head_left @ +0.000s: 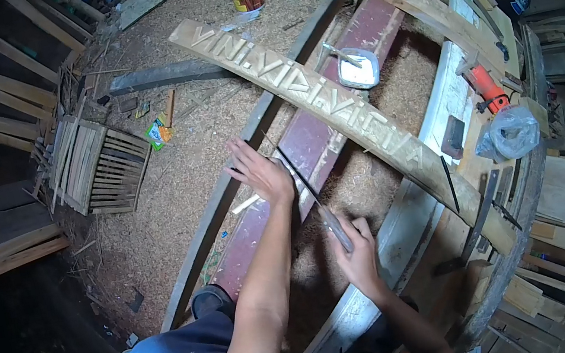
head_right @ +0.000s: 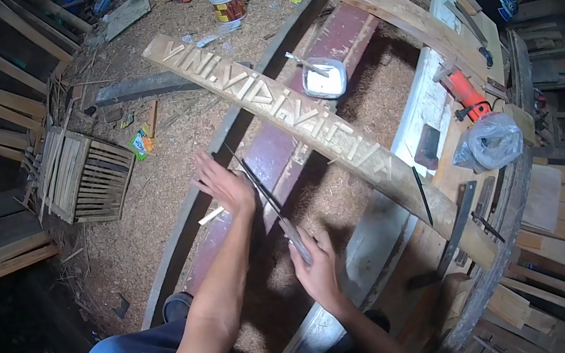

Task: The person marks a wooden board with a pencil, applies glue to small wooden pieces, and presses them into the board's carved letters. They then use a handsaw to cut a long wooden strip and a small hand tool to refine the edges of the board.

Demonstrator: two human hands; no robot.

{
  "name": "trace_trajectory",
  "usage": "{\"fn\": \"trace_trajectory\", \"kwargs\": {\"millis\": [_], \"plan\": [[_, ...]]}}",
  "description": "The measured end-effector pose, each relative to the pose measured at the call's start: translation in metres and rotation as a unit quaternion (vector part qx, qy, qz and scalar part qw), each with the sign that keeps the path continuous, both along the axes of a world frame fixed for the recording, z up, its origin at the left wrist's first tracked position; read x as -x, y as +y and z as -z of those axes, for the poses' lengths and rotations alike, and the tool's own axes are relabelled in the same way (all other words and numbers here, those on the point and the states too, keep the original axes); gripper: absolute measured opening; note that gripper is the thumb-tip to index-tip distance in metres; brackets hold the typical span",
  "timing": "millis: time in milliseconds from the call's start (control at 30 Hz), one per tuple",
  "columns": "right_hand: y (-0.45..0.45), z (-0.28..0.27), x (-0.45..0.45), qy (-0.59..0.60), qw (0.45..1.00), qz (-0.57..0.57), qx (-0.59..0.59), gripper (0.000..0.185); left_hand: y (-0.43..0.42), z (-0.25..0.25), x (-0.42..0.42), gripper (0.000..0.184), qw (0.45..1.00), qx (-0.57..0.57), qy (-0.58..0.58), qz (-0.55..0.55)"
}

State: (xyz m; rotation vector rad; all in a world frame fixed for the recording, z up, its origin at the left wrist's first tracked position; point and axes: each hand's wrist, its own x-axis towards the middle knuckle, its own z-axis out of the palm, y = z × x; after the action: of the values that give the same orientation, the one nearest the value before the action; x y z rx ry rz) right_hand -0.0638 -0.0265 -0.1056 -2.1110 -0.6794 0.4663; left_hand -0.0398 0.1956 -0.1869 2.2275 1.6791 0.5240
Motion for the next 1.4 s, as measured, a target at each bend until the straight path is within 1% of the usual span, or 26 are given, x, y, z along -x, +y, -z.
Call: {"fn": "trace_trajectory", "kwargs": {"millis": [33,133,167,200,233,267,300,333,367,400,433,467,567,667,700,733,800,833,900,967,1100,1167,1300,1367,1400], "plan": [[0.0,0.0,0.002,-0.002,1.0,0.004,0.002,0.041,-0.005,0.003,0.0,0.096,1.0,0.002,-0.002,0.004],[0.015,-0.004,0.005,-0.014,0.999,0.023,-0.026,0.041,0.004,0.007,0.003,0.088,1.0,-0.022,-0.012,0.014],[0.013,-0.01,0.007,-0.03,0.998,0.039,-0.038,0.04,0.004,0.008,0.003,0.073,0.999,-0.021,-0.042,0.003],[0.01,-0.014,0.008,-0.048,0.996,0.057,-0.047,0.04,0.005,0.011,0.004,0.073,0.999,-0.02,-0.045,0.007],[0.008,-0.009,0.006,-0.079,0.994,0.057,-0.041,0.04,0.006,0.013,0.005,0.064,0.996,-0.032,-0.085,0.008],[0.007,-0.004,0.004,-0.081,0.994,0.059,-0.038,0.04,0.005,0.017,0.006,0.057,0.991,-0.043,-0.124,0.008],[0.007,0.001,0.002,-0.075,0.996,0.054,-0.02,0.04,0.004,0.017,0.006,0.044,0.986,-0.059,-0.155,-0.004],[0.008,0.005,0.002,-0.068,0.997,0.048,-0.004,0.04,0.004,0.017,0.009,0.044,0.986,-0.06,-0.155,-0.004],[0.009,0.009,0.006,-0.045,0.998,0.05,0.015,0.041,0.004,0.015,0.011,0.042,0.982,-0.049,-0.185,0.007],[0.012,0.017,0.009,-0.047,0.998,0.051,0.013,0.041,0.006,0.016,0.013,0.04,0.976,-0.038,-0.216,0.017],[0.014,0.024,0.012,-0.057,0.997,0.049,0.017,0.041,0.007,0.014,0.018,0.036,0.974,-0.036,-0.222,0.035],[0.015,0.029,0.014,-0.069,0.996,0.045,0.022,0.041,0.005,0.012,0.023,0.036,0.973,-0.037,-0.226,0.033],[0.018,0.029,0.02,-0.063,0.997,0.044,0.026,0.04,-0.009,-0.006,0.044,0.03,0.965,-0.021,-0.228,0.129],[0.02,0.041,0.021,-0.064,0.997,0.041,0.028,0.04,-0.032,0.001,0.07,0.038,0.966,-0.033,-0.095,0.239],[0.021,0.041,0.022,-0.074,0.996,0.046,0.017,0.04,-0.039,0.002,0.076,0.033,0.964,-0.028,-0.119,0.238],[0.022,0.041,0.022,-0.085,0.995,0.05,0.008,0.04,-0.039,0.004,0.078,0.033,0.964,-0.028,-0.123,0.235],[0.023,0.044,0.024,-0.079,0.995,0.053,0.025,0.041,-0.04,0.005,0.083,0.025,0.964,-0.008,-0.153,0.218],[0.025,0.049,0.024,-0.091,0.994,0.058,0.01,0.041,-0.042,0.003,0.084,0.021,0.963,0.008,-0.174,0.204],[0.035,0.052,0.02,-0.106,0.992,0.061,-0.012,0.042,-0.044,-0.002,0.084,0.021,0.968,0.019,-0.174,0.181],[0.043,0.051,0.018,-0.126,0.99,0.055,0.002,0.044,-0.047,-0.004,0.087,0.021,0.972,0.034,-0.173,0.154],[0.059,0.047,0.017,-0.102,0.992,0.068,0.0,0.043,-0.047,-0.002,0.094,0.018,0.971,0.038,-0.19,0.139],[0.062,0.054,0.019,-0.118,0.991,0.054,0.011,0.049,-0.049,-0.008,0.097,0.019,0.974,0.06,-0.181,0.122],[0.067,0.053,0.02,-0.142,0.988,0.03,0.045,0.052,-0.043,-0.018,0.105,0.018,0.972,0.046,-0.197,0.116],[0.07,0.054,0.02,-0.181,0.981,0.005,0.065,0.058,-0.04,-0.028,0.108,0.015,0.969,0.09,-0.201,0.112],[0.072,0.055,0.02,-0.18,0.982,0.006,0.066,0.058,-0.04,-0.029,0.109,0.015,0.969,0.091,-0.2,0.112]]}}
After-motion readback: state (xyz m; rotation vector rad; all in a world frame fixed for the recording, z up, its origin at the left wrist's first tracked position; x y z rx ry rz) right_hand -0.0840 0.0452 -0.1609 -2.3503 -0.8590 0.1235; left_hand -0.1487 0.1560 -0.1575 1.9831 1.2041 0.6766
